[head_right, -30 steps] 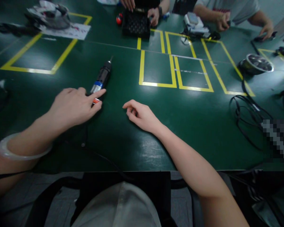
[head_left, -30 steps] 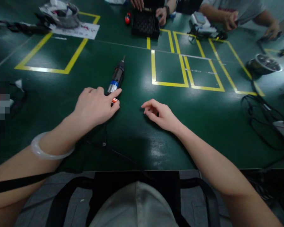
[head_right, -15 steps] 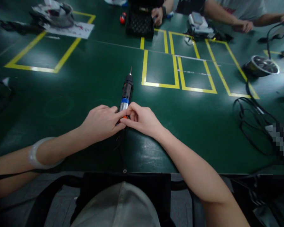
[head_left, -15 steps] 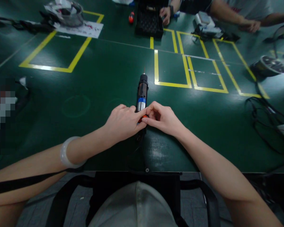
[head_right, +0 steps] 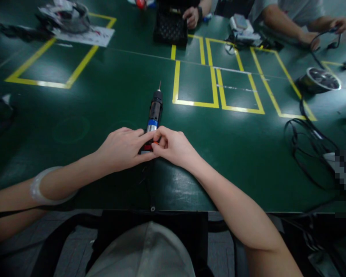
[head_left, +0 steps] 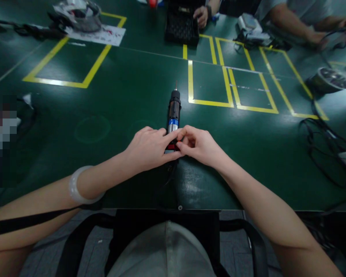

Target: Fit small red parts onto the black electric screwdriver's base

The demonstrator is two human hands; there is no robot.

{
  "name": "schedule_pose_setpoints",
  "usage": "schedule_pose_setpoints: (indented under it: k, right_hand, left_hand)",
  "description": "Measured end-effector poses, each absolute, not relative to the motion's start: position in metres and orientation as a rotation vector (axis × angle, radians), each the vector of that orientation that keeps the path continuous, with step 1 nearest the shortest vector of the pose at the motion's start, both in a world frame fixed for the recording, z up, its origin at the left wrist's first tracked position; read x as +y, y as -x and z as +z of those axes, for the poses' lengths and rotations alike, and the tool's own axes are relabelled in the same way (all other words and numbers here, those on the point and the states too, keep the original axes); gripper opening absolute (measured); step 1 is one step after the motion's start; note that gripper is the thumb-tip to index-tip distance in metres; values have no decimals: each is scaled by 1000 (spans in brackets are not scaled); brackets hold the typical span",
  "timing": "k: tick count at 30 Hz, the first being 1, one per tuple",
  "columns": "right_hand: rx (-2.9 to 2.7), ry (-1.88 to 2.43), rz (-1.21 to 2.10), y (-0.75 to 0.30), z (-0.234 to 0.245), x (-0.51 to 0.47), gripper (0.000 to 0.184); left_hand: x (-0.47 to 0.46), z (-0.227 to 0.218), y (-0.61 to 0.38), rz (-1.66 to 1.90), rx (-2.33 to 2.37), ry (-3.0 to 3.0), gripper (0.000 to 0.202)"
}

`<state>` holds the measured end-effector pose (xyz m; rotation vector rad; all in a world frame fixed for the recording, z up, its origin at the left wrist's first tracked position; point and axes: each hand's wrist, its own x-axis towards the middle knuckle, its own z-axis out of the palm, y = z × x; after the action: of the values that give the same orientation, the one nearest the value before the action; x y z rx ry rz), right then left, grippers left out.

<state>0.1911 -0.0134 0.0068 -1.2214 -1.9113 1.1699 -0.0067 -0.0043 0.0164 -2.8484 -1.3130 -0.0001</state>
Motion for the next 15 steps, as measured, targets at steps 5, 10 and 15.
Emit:
schedule_pose_setpoints:
  k: [5, 10, 15]
  right_hand:
    - [-1965, 1069, 1306, -198, 11, -10, 10]
    - [-1649, 1017, 1704, -207, 10, -2, 13]
    - [-1377, 1029, 1915, -215, 5, 6, 20]
  left_hand:
    - [-2, 18, 9, 19, -1301, 2909, 71]
    - [0, 17, 12, 18, -1295, 2934, 74]
    - [0, 17, 13, 20, -1292, 2935, 75]
